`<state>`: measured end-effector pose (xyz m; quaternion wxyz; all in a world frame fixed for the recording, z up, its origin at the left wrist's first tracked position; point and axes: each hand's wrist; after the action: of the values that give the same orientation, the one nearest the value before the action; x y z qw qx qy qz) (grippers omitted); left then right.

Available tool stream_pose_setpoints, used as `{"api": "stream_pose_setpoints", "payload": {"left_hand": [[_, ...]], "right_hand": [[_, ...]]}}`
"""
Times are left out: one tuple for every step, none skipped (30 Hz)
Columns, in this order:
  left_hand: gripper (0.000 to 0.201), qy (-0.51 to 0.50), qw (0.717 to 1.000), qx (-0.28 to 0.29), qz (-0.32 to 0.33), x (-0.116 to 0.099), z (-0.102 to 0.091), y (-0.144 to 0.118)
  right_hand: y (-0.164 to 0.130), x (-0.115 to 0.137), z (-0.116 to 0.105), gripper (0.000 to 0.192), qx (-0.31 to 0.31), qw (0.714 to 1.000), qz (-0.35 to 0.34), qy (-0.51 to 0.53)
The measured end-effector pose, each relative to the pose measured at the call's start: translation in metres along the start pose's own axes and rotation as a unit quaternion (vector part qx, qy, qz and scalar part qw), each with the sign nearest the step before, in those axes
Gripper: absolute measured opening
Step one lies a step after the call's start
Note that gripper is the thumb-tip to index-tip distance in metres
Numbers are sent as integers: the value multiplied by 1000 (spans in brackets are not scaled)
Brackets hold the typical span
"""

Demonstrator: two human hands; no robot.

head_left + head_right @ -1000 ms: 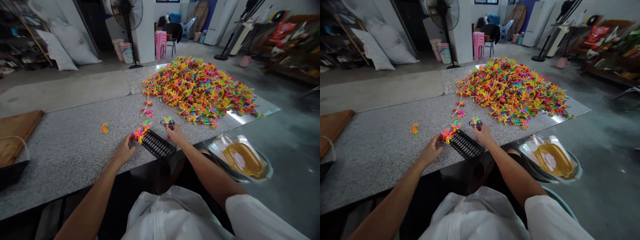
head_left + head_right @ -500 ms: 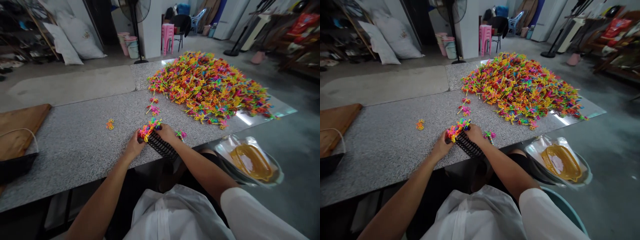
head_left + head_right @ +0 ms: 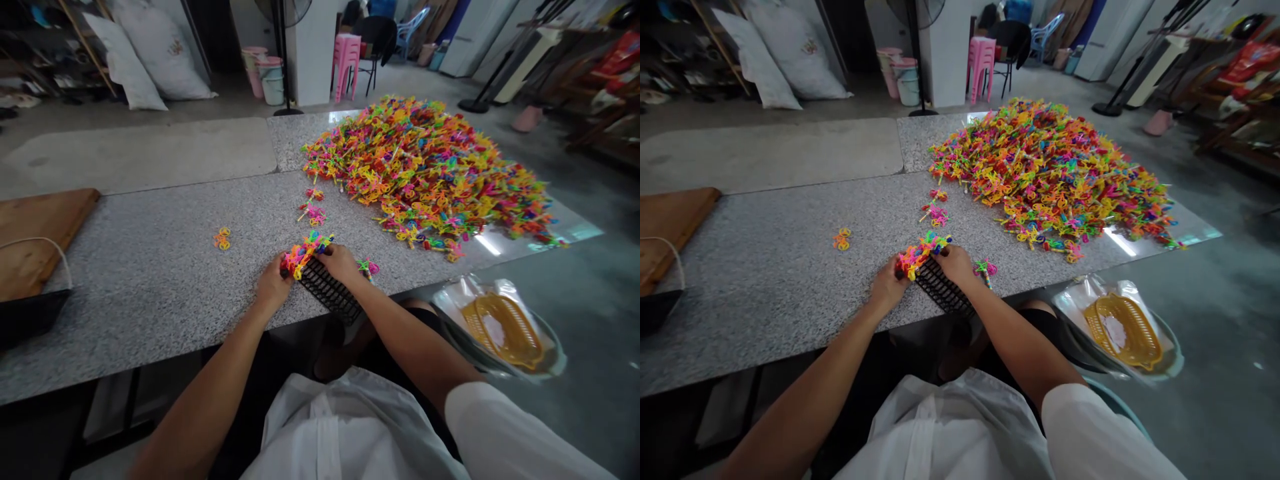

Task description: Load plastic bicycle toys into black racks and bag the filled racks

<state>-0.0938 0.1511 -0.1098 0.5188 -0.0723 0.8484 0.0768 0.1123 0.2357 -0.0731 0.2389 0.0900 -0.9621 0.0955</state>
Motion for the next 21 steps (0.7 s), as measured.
{"api": "stream_pose_setpoints", "payload": {"left_hand": [[61,5,1000,-2,0,0,0,0],[61,7,1000,-4,0,0,1,-1],[61,7,1000,-4,0,1,1,-1],[62,5,1000,-3,-1,1,1,-1],[62,3,1000,-3,-2,2,1,-1],[63,3,1000,-4,-3,3,1,-1],[63,5,1000,-5,-4,4,1,-1],[64,9,1000,-8,-5,5,1,-1],[64,12,1000,-9,-6,6,1,0],[65,14,1000,-9,-5,6,1,0],[65,15,1000,-9,-4,7,0,1],[66,15,1000,-8,-3,7,0,1],[67,17,1000,-6,-2,7,-1,1],[67,18,1000,-5,-1,6,-2,2],[68,20,1000,-4,-1,6,-2,2],[69,23,1000,-3,-2,5,-3,2],[70,25,1000,-2,-3,5,-3,2],[70,25,1000,-2,-1,5,-3,2],[70,22,1000,-3,1,5,-3,2],[70,20,1000,-5,4,6,-3,2],[69,18,1000,-10,9,6,-2,2]], "right_hand": [[-1,1,-1,19,-8,1000,-5,-14],[-1,3,-2,18,-14,999,-11,-29],[-3,5,-2,17,-17,999,-15,-44],[-4,6,-2,17,-17,998,-17,-58],[-6,7,-1,18,-17,997,-19,-72],[-7,8,0,19,-16,996,-21,-86],[-9,9,2,20,-16,995,-23,-98],[-10,11,4,21,-16,994,-25,-108],[-11,12,7,22,-17,993,-25,-116],[-11,14,9,23,-19,992,-25,-122],[-11,16,10,24,-19,991,-26,-126],[-10,17,9,24,-15,991,-30,-128],[-9,16,6,23,-5,992,-39,-124],[-8,14,1,23,10,992,-52,-114],[-7,10,-8,23,24,993,-64,-101],[-8,2,-18,23,30,993,-69,-89],[-10,-8,-30,24,29,994,-65,-82],[-14,-20,-43,24,20,995,-51,-85],[-19,-34,-54,25,9,995,-26,-101],[-26,-48,-65,24,1,992,0,-128],[-35,-61,-72,23,4,987,26,-161]]}}
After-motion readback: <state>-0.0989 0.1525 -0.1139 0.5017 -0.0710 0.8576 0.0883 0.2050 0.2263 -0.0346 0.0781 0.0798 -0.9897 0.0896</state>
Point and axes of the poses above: each hand's wrist, its own y-axis towards the middle knuckle, its own z-axis out of the palm, x = y × z, and after that the axes turned 15 degrees about -y, right-handed
